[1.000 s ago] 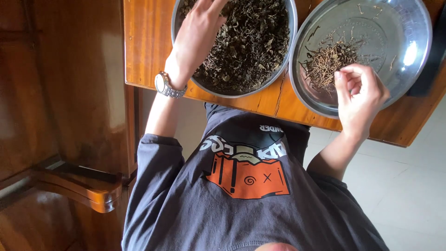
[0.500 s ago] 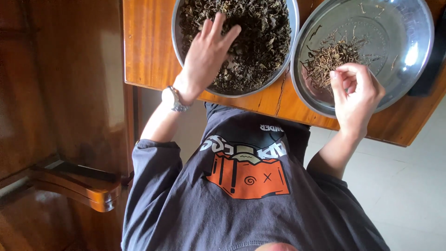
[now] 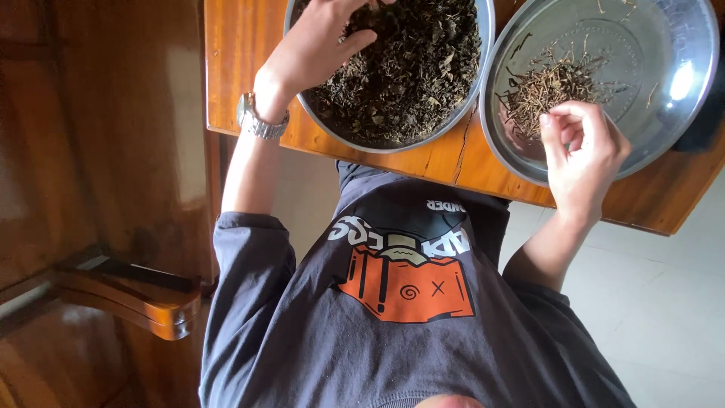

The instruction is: Manually sorting dried tea leaves by picking out stems and placing them in a separate bowl

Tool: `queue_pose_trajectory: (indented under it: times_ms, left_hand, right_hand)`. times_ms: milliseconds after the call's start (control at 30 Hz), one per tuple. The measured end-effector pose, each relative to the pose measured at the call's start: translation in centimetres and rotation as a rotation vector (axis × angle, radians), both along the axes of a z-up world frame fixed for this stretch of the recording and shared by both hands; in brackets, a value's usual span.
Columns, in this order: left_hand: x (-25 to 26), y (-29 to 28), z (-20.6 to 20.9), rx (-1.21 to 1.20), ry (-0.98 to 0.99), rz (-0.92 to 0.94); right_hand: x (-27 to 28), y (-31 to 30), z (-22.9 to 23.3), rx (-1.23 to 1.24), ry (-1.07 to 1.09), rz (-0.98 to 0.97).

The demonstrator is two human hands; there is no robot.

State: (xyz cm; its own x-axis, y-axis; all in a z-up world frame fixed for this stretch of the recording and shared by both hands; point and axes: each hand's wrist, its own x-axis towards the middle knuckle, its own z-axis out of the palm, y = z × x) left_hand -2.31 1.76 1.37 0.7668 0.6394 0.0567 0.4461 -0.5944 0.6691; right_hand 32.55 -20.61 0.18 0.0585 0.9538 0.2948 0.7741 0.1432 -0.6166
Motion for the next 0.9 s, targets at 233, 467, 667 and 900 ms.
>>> queue_pose_trajectory:
  times_ms: [233, 467, 667, 900]
  left_hand:
    - [0.8, -3.4, 1.6, 0.174, 0.183, 0.097]
    - [1.7, -5.4, -3.1, 0.454, 0.514, 0.098]
    - [2.5, -5.6, -3.1, 0.417, 0.500, 0.089]
    - [1.7, -3.8, 0.3, 0.141, 0.129, 0.095]
  right_hand:
    - [-0.4, 0.4, 0.1, -0.013, 0.011, -0.002]
    - [-0.9, 0.9, -0.1, -0.015, 0.011, 0.010]
    - [-1.0, 0.9, -0.1, -0.010, 0.006, 0.012]
    - [-1.0, 0.8, 0.1, -0.005, 0.010, 0.007]
